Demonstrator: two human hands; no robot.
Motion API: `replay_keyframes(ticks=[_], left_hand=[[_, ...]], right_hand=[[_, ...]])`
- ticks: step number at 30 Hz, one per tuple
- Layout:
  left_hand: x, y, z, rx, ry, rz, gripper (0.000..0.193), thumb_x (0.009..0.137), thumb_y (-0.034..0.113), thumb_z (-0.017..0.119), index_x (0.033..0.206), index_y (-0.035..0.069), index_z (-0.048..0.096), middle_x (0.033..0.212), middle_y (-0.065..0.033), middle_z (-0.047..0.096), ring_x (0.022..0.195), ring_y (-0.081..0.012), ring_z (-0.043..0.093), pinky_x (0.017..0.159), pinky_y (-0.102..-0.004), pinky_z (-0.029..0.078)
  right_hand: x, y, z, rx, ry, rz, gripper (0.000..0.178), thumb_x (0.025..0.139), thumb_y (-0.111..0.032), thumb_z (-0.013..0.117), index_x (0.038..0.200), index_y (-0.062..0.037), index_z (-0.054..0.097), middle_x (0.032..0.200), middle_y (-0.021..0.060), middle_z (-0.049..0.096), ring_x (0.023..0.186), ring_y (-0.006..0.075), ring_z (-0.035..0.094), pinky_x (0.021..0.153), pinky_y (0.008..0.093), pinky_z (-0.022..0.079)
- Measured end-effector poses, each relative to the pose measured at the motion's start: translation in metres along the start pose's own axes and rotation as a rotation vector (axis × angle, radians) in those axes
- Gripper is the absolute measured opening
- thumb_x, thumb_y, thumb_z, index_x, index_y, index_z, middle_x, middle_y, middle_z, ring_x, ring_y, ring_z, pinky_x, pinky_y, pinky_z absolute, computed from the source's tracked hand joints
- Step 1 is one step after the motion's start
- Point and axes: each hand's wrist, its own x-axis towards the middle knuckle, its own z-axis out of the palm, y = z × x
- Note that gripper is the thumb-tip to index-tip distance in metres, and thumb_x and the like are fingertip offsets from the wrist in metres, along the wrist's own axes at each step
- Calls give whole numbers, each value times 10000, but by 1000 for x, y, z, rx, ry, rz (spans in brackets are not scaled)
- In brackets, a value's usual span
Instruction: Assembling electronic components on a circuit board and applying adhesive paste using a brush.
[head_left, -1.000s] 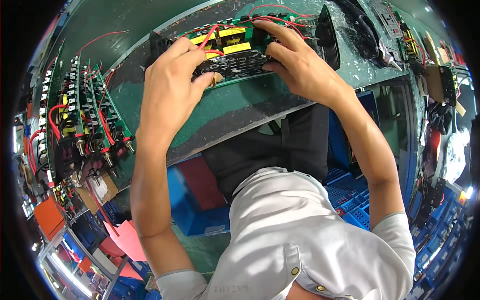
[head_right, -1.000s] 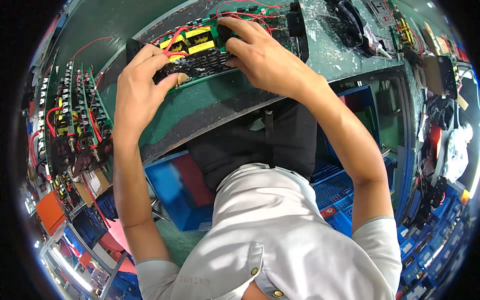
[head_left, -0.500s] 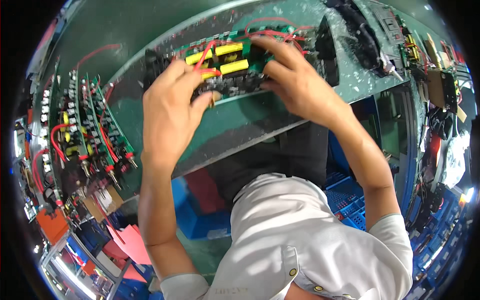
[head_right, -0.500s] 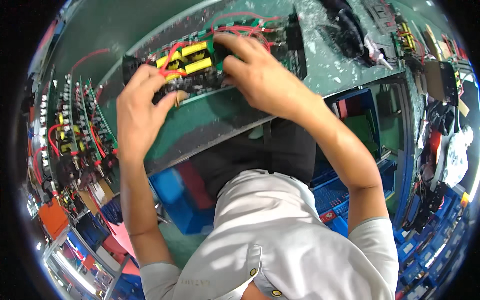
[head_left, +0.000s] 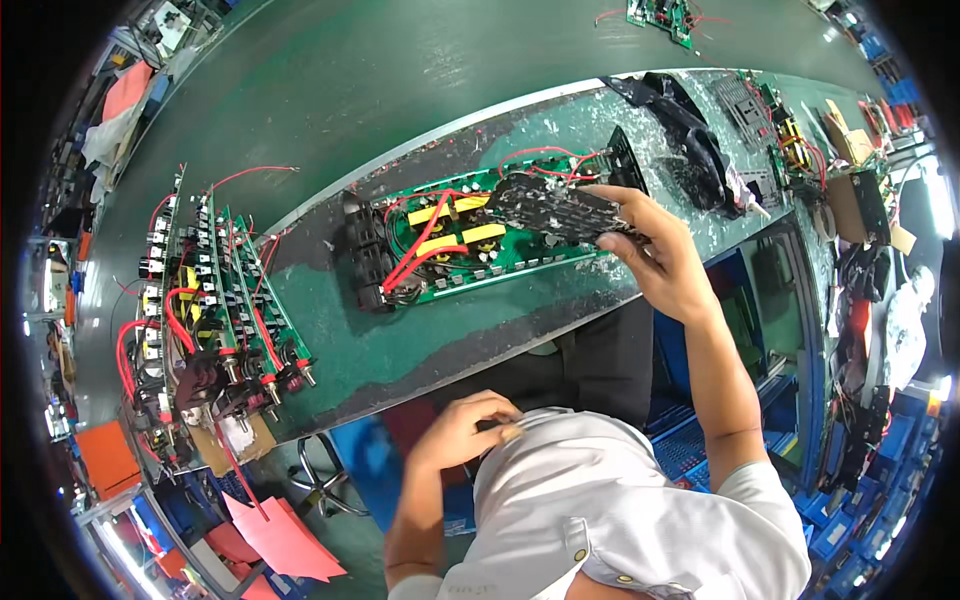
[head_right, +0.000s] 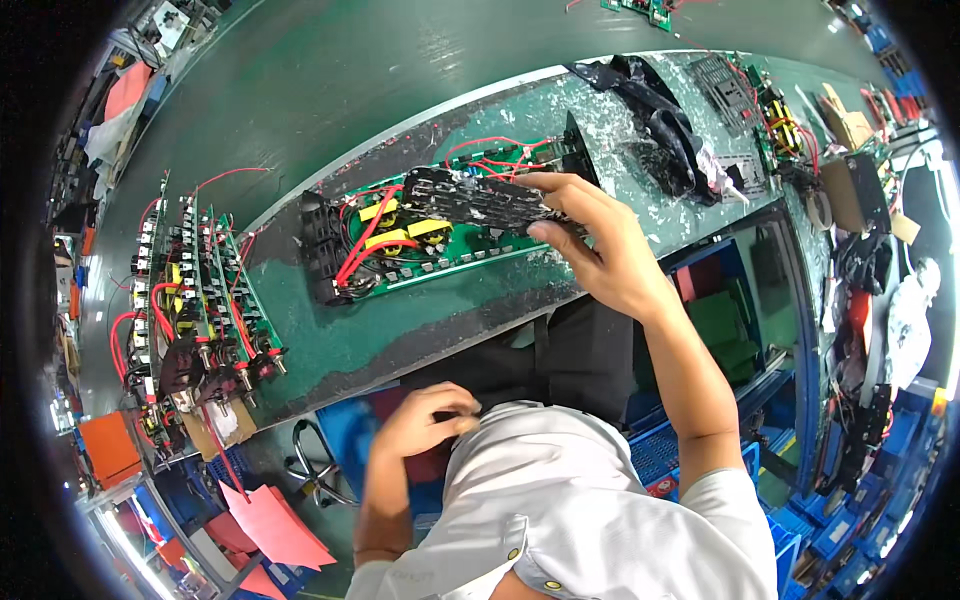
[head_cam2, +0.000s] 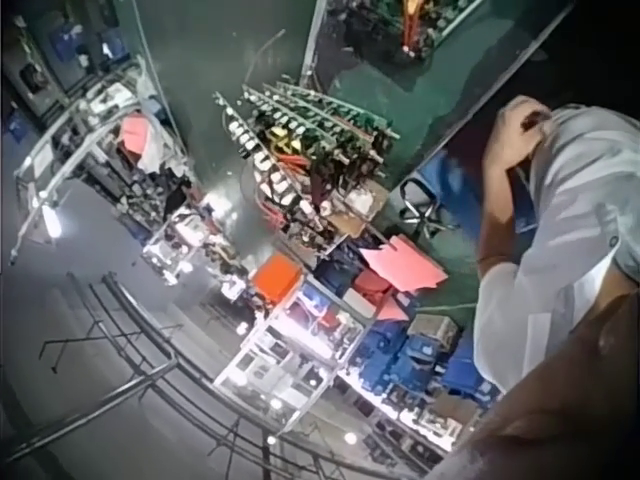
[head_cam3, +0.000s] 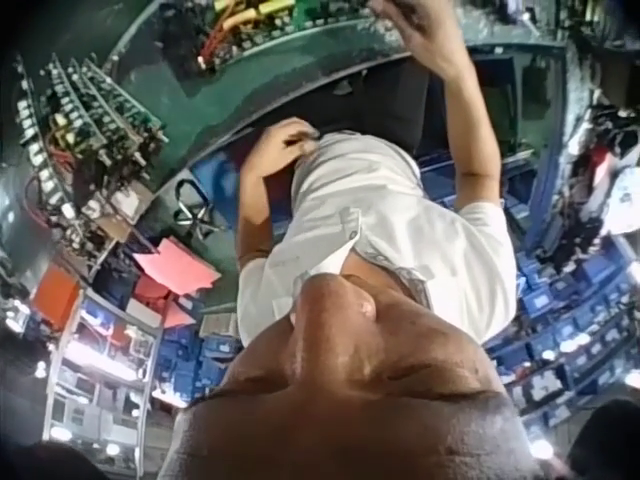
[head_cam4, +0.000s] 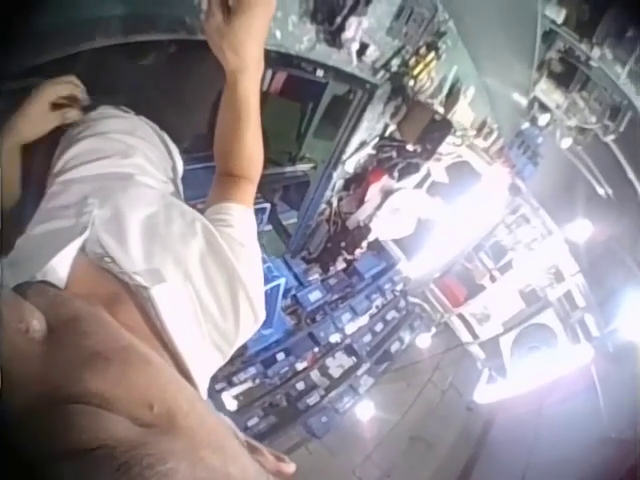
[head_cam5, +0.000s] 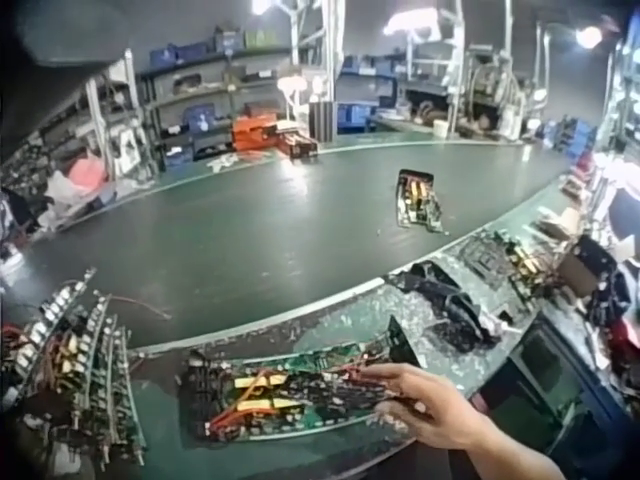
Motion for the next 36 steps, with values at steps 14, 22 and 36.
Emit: replay_keyframes(ticks=[14, 22, 36], left_hand=[[-22, -88, 81, 304, 415, -129, 212, 856, 193, 668, 1006, 44, 654, 984, -135, 623, 900, -349, 616, 789, -435, 497], [15, -77, 70, -43, 376, -51, 151, 878, 147, 677, 955, 18, 663, 962, -56, 631, 822, -147, 612, 713, -273, 505], [29, -95, 94, -970, 219, -268, 232, 885, -34, 597, 1114, 1, 614, 1048, -44, 646, 1006, -132, 607, 927, -265, 471]], right_hand=[[7, 2, 21, 159, 33, 209, 169, 924, -80, 630, 1028, 30, 557, 809, 19, 565, 741, 57, 504, 651, 218, 416], [-4, -27, 61, 465, -191, 476, 204, 949, -138, 593, 1087, 9, 566, 756, 31, 646, 527, 66, 553, 471, 221, 443], [-32, -25, 68, 707, -383, 477, 193, 984, -149, 546, 1132, -25, 551, 788, 31, 639, 634, 68, 559, 552, 252, 452]])
